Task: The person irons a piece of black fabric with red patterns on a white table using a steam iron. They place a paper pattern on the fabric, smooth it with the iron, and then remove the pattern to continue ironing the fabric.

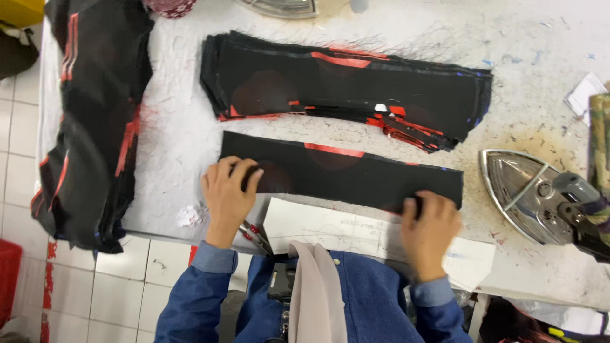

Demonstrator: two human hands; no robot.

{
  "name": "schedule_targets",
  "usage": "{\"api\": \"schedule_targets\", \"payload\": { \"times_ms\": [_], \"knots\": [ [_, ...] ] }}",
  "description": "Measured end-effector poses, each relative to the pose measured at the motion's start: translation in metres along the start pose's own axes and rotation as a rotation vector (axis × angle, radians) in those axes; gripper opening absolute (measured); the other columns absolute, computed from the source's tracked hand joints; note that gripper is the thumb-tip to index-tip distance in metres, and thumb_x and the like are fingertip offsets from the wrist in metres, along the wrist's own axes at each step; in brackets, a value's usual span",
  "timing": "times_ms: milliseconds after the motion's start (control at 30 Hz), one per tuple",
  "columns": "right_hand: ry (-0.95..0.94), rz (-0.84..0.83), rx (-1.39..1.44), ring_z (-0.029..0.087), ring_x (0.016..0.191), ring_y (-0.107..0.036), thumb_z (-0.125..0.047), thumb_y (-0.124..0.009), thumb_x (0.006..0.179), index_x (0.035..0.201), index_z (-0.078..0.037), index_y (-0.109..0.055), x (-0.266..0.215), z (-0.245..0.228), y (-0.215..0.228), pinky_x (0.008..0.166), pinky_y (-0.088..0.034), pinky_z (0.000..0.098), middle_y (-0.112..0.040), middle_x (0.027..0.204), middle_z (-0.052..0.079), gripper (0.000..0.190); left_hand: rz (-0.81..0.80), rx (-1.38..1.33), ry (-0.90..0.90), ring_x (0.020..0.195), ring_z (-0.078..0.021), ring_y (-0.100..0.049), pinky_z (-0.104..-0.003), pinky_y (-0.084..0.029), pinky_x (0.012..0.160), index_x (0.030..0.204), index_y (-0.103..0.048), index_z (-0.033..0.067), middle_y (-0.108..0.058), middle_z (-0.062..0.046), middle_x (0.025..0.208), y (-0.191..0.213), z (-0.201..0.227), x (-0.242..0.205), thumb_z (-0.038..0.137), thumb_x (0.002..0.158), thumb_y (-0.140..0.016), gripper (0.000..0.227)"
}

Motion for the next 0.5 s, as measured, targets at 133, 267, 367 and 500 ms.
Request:
{"api": "schedule_targets", "payload": {
  "times_ms": [133,267,367,500],
  "knots": [
    [-0.295,-0.107,-0.002,0.042,0.094,-0.053,-0.024,-0.06,0.093,0.108,-0.008,-0.067,-0.022,0.063,0.02,0.082,-0.039,0.0505,-0.055,0.103,0.022,0.023,0.006,-0.119,0.305,0.092,-0.0299,-0.051,-0.044,-0.038,0.082,0.099,-0.066,0.0149,-0.057,-0.007,0.098,0.034,-0.015,-0.005,0.01,0.082,-0.063,0.018],
    [-0.576,-0.516,-0.079,0.044,0.112,-0.041,-0.051,-0.06,0.08,0.12,0.003,-0.051,-0.048,0.11,0.048,0.089,-0.035,0.0527,-0.051,0.114,0.031,0.068,-0.384,-0.296,0.492,0.066,-0.0183,-0.057,-0.035,-0.045,0.064,0.085,-0.065,0.0135,-0.063,0.001,0.077,0.055,0.022,-0.015,0.042,0.086,-0.056,0.03],
    [-0.857,-0.678,0.039,0.039,0.12,-0.036,-0.05,-0.074,0.06,0.127,0.001,-0.041,-0.035,0.089,0.079,0.091,-0.036,0.0514,-0.045,0.121,0.029,0.09,-0.837,-0.437,0.6,0.062,-0.0117,-0.058,-0.029,-0.045,0.06,0.087,-0.064,0.0185,-0.066,0.007,0.075,0.061,0.047,-0.023,0.054,0.072,-0.063,0.038],
    [-0.948,-0.692,0.214,0.027,0.068,-0.056,-0.028,-0.085,0.059,0.095,0.007,-0.066,-0.049,0.118,0.077,0.058,-0.039,0.0368,-0.066,0.081,0.018,0.053,-0.83,-0.621,0.6,0.057,-0.011,-0.047,-0.028,-0.038,0.056,0.086,-0.064,0.0144,-0.064,0.001,0.07,0.048,0.039,-0.038,0.036,0.069,-0.075,0.03]
  ]
}}
Point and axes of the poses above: each hand's wrist, its own x-axis towards the middle knuckle, its own y-axis out of the back of the hand, z = x × y, the point moved 2 cm from there along x, towards the middle knuckle
